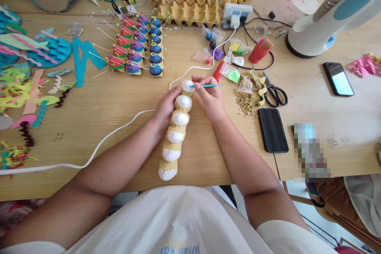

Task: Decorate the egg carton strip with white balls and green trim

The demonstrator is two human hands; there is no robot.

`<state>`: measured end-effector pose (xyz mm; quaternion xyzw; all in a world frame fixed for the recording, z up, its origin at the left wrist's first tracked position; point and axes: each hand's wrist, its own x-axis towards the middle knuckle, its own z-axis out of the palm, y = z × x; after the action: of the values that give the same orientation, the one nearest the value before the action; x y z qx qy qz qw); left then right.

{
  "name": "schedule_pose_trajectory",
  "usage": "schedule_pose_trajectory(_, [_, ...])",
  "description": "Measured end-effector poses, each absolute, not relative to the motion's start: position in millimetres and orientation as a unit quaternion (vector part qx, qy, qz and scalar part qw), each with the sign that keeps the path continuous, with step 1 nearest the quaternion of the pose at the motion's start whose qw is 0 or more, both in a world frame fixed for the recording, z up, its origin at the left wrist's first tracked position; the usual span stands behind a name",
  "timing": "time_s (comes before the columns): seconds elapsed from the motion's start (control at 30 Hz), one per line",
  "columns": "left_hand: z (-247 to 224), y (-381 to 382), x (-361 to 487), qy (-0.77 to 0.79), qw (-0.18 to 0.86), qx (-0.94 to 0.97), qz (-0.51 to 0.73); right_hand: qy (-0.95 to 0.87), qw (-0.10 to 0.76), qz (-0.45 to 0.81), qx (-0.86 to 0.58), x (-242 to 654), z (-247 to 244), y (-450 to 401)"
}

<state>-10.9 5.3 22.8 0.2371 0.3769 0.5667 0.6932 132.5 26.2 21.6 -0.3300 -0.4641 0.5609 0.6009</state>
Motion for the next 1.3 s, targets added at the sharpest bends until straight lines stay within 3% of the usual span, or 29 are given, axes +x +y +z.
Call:
schedule_pose_trajectory(0.5, [26,4,-11,0.405,0.715,0.176,0.542,-0.463,0.613,0.541,-0.344,132,19,27])
schedule_pose_trajectory(0.63, [24,4,-14,0.401,0.734,0.166,0.522,-0.460,0.632,0.476,-0.402,142,14,37])
schedule_pose_trajectory(0.93, [27,6,-15,0.389,0.747,0.148,0.518,-0.620,0.497,0.279,-0.538,152,5,42])
schedule_pose_trajectory(1.3, [25,9,-15,0.396,0.728,0.147,0.540,-0.683,0.424,0.234,-0.548,149,1,36])
